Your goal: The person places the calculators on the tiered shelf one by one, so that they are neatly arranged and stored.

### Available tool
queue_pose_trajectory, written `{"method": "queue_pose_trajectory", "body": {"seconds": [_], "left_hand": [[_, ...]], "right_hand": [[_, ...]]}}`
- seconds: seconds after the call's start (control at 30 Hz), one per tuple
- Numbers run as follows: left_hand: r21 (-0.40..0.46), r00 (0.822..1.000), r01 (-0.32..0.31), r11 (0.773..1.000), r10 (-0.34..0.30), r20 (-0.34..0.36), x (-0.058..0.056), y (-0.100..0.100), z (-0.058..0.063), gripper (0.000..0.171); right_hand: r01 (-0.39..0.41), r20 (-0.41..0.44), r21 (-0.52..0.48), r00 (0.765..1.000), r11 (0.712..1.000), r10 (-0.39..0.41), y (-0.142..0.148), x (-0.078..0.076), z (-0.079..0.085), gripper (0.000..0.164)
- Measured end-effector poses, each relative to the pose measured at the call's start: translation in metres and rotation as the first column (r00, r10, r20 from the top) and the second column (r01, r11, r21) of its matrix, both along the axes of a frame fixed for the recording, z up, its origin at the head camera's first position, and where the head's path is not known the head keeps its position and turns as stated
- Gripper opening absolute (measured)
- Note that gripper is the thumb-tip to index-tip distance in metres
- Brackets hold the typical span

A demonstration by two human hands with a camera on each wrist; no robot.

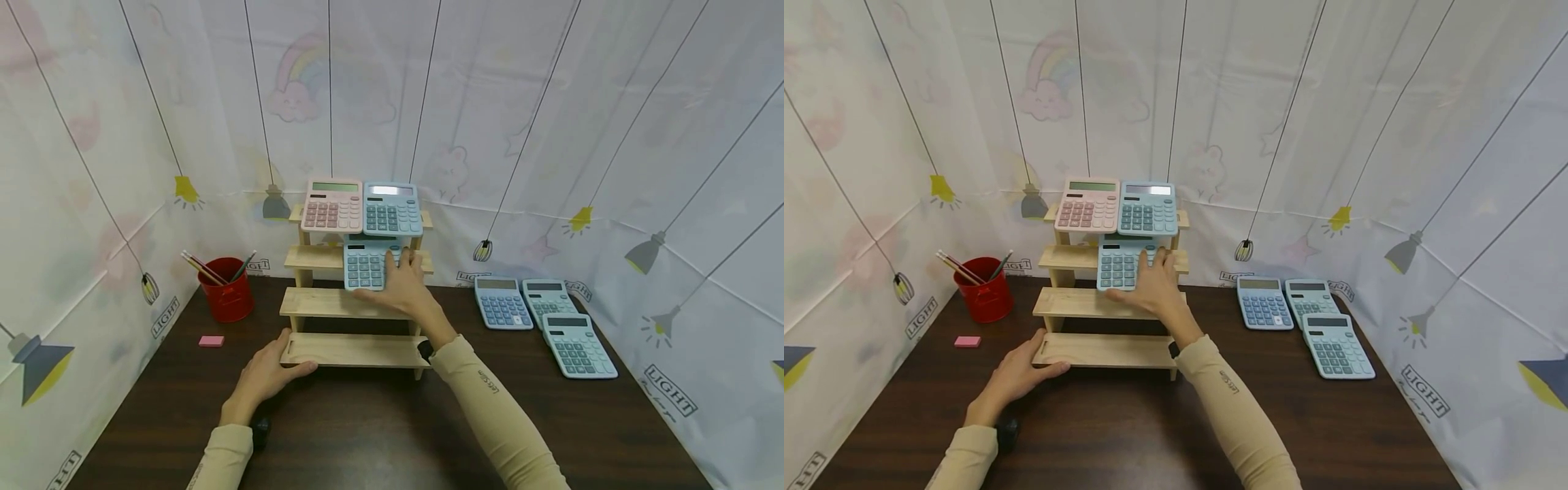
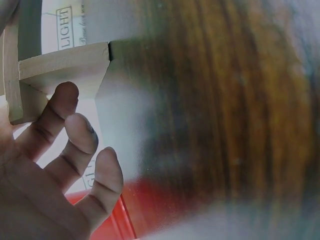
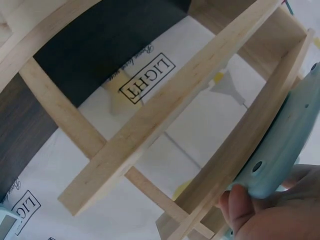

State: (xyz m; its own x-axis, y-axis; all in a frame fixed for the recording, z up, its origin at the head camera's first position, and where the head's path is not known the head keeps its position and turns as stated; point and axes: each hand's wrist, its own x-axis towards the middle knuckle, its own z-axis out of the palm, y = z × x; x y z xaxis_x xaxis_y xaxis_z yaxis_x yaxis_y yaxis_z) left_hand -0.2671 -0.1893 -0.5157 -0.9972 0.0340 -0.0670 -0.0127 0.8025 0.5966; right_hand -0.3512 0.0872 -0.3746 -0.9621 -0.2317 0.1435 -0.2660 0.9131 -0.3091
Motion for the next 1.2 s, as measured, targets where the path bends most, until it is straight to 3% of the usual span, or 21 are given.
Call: {"method": "queue_pose_trajectory", "body": {"seconds": [0.33,0.77,1.2], "left_hand": [[-0.001,1.0,-0.002,1.0,0.002,-0.018,0.002,0.0,0.0,0.116],[-0.002,1.0,-0.006,1.0,0.006,0.004,0.001,-0.001,0.001,0.118],[0.005,1.0,-0.007,1.0,0.007,0.016,-0.001,0.0,0.0,0.119]], "right_hand": [[-0.078,-0.068,0.018,0.994,0.997,0.08,-0.011,-0.002,-0.006,0.102],[-0.121,-0.128,0.131,0.982,0.984,0.137,-0.044,-0.012,-0.005,0.099],[-0.139,-0.136,0.09,0.979,0.986,0.15,-0.069,-0.017,-0.006,0.097]]}}
